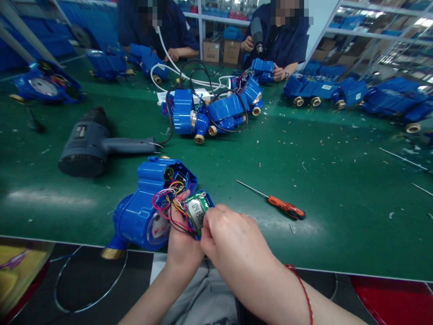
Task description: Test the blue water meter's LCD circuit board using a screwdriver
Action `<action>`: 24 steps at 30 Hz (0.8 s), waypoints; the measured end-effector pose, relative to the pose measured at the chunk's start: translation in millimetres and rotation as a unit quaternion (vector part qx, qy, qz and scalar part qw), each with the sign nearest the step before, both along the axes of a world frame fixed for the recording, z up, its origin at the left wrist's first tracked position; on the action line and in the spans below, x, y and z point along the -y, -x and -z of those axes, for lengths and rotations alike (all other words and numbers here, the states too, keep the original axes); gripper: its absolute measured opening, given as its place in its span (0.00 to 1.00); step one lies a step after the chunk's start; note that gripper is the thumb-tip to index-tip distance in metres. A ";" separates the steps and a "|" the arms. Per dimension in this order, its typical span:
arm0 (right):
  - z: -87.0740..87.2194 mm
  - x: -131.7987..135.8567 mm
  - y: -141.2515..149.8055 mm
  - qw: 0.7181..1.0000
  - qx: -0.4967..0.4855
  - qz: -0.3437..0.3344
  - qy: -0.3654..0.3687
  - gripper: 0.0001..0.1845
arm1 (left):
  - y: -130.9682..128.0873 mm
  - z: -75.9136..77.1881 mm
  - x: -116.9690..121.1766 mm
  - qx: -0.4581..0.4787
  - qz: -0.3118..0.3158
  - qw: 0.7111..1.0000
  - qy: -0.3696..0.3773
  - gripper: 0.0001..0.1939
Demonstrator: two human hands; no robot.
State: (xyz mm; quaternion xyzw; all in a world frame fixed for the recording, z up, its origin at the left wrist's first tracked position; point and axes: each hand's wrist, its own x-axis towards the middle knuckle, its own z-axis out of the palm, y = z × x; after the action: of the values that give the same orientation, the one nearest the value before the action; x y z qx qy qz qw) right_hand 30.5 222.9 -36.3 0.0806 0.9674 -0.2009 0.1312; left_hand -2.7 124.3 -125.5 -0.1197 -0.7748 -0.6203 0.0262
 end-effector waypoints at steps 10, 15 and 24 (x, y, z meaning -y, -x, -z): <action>20.0 -4.9 -12.8 0.985 -0.158 -0.064 0.022 0.07 | -2.8 7.3 1.2 0.020 0.006 0.999 -0.029 0.31; 3.8 -25.4 -17.8 0.963 -0.261 -0.027 0.065 0.08 | -1.7 4.8 2.8 0.064 0.028 0.996 -0.057 0.41; 50.0 -135.7 -22.9 0.959 -0.254 0.008 -0.128 0.18 | 1.1 -7.7 4.8 0.189 0.069 0.975 -0.093 0.46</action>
State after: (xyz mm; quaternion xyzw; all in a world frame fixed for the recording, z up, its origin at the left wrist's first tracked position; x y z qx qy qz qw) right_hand 53.4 358.6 -86.3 0.0511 0.9859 -0.0904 -0.1316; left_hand -3.8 119.5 -117.8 -0.0500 -0.6946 -0.7013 -0.1527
